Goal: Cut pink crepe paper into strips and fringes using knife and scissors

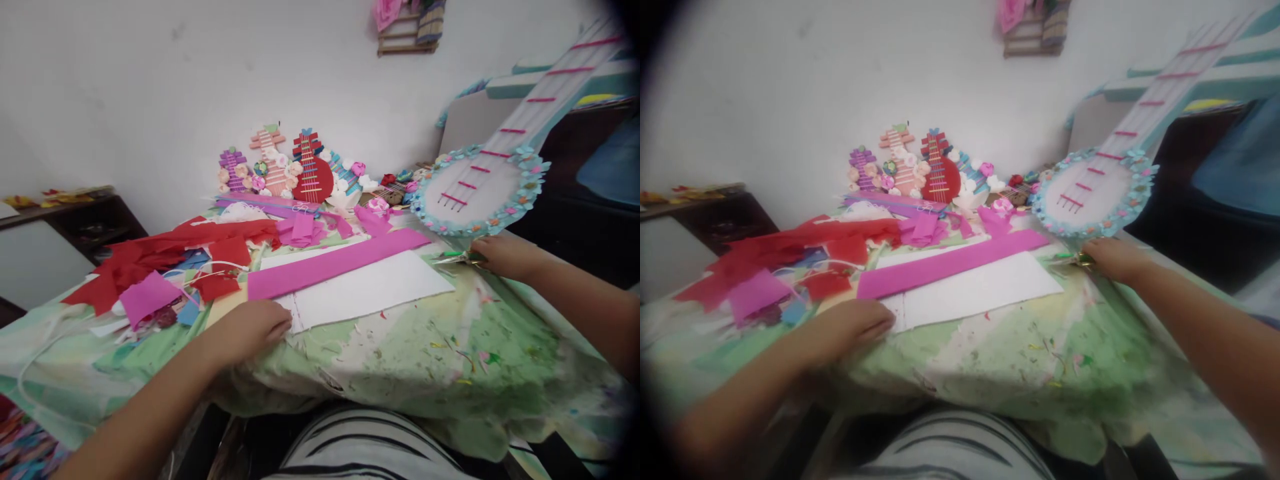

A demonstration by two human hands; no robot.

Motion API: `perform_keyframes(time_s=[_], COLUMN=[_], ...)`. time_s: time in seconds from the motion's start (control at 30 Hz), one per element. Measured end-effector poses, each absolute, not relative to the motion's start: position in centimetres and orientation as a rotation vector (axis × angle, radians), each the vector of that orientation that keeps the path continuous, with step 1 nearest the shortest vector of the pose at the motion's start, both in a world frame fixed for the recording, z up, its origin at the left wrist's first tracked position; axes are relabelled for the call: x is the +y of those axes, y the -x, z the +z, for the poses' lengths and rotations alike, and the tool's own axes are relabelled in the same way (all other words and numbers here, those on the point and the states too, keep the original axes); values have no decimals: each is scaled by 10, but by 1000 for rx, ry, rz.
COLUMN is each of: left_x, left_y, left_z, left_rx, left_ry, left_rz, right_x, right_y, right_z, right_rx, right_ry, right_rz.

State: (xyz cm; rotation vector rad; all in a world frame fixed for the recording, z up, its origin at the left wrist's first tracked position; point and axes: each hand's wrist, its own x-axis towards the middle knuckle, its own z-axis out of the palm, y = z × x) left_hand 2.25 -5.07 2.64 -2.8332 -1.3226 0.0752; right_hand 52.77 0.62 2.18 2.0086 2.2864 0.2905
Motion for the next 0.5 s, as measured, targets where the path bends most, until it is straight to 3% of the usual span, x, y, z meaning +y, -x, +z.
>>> perform_keyframes(time_s=[0.27, 0.5], left_x=[33, 43], left_y=[-38, -22], left_z=[24, 10], left_rx=[-1493, -1680], left_ry=[2698, 2685], left_rz=[58, -9], right_x=[5, 1], right_y=[-537, -524], right_z=[28, 35], right_rx=[2060, 1878], right_ry=[-2160, -2138], right_rz=[-101, 6])
